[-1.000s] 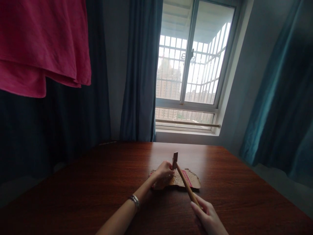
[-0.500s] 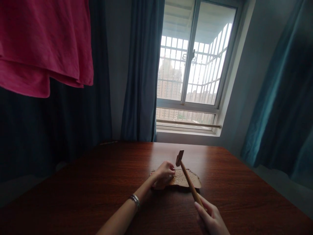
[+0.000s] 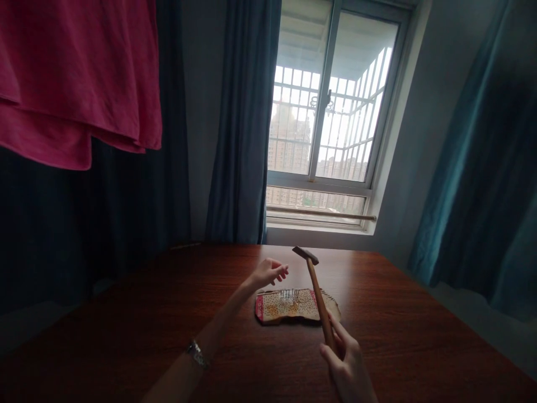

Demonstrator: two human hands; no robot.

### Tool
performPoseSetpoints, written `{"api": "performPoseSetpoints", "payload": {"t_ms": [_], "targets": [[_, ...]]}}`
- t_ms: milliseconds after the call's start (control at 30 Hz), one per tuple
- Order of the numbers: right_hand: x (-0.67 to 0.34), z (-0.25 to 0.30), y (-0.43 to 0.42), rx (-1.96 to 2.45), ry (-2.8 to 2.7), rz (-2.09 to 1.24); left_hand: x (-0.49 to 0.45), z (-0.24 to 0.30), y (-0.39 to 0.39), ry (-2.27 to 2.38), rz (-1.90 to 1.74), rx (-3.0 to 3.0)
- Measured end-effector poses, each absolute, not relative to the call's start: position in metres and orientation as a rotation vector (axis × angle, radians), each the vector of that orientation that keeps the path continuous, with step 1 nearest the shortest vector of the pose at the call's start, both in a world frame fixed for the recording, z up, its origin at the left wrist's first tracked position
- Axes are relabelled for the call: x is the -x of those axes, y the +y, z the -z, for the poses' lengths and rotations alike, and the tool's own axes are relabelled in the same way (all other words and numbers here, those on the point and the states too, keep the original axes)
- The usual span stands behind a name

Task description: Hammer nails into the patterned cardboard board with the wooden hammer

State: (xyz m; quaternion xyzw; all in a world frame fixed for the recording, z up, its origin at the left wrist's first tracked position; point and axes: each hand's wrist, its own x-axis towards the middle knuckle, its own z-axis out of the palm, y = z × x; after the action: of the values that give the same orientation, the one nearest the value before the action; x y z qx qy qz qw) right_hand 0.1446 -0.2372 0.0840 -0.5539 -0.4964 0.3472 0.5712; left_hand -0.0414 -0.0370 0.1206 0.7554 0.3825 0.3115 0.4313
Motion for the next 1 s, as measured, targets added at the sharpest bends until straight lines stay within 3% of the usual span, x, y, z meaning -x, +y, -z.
{"api": "performPoseSetpoints", "payload": {"t_ms": [133,533,1000], "targets": [[-0.114,-0.085,-0.232,1.266,-1.340,-0.786,0.045,-0.102,-0.075,0.788,-0.672,-1.740],[-0.017,-0.073,-0.243,1.403,-1.860,-0.547,0.111,-0.038,-0.112,1.233,-1.260,-1.417],[0.017,-0.013,-0.253,1.381,-2.116,-0.521,0.235,-0.019,-0.091,1.443,-1.130,-1.551]]}}
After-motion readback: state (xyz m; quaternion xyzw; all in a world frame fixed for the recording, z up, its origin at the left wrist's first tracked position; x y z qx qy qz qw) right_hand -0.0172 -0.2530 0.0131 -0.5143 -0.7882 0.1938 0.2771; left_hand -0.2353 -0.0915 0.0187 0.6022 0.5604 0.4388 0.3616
